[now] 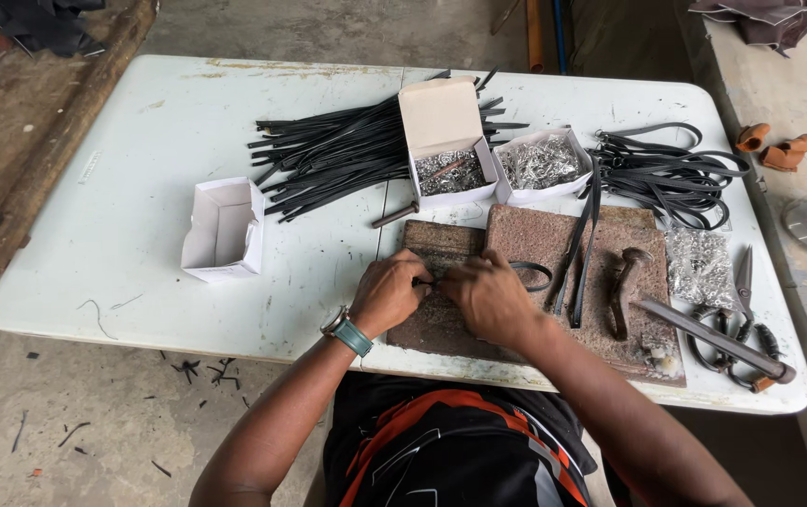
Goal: The person assembles cable assemblies by inserting metal fasteners into black rubber strips, securing them with a hammer, and trimming excess material with shears. The person repeats this process for multiple units on a white table.
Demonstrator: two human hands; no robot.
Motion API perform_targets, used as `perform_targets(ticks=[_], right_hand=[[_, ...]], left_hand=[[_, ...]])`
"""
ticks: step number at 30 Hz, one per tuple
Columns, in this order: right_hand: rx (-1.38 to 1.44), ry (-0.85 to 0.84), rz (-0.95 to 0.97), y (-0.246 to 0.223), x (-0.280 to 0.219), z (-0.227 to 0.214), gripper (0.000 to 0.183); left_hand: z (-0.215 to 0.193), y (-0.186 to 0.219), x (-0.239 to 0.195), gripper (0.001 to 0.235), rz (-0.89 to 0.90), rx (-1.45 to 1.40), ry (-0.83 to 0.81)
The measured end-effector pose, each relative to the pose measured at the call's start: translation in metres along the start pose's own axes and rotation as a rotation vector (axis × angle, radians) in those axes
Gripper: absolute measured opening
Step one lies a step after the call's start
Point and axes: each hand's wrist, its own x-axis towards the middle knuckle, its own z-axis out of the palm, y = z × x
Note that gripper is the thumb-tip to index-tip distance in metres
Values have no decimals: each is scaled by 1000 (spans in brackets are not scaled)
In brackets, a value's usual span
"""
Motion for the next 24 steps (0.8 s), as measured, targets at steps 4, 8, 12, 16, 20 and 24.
perform_targets(ticks=[4,8,12,16,20,24], right_hand=[[113,-107,52,-16,-27,20,49],[98,-39,58,-23,-34,12,50],[149,44,70,-27,-43,8,53],[197,46,82,-27,-47,14,55],[190,53,92,-27,-45,12,56],[157,37,94,-29,-46,8,56]], left_hand=[[8,-37,28,9,-15,-72,-78],[7,-78,85,16,-149,47,207],[11,-103,116,12,-164,316,103],[-3,-105,97,12,-134,287,169],[-10,-72,40,14,-127,-587,166],[3,-27,5,14,86,-534,90]])
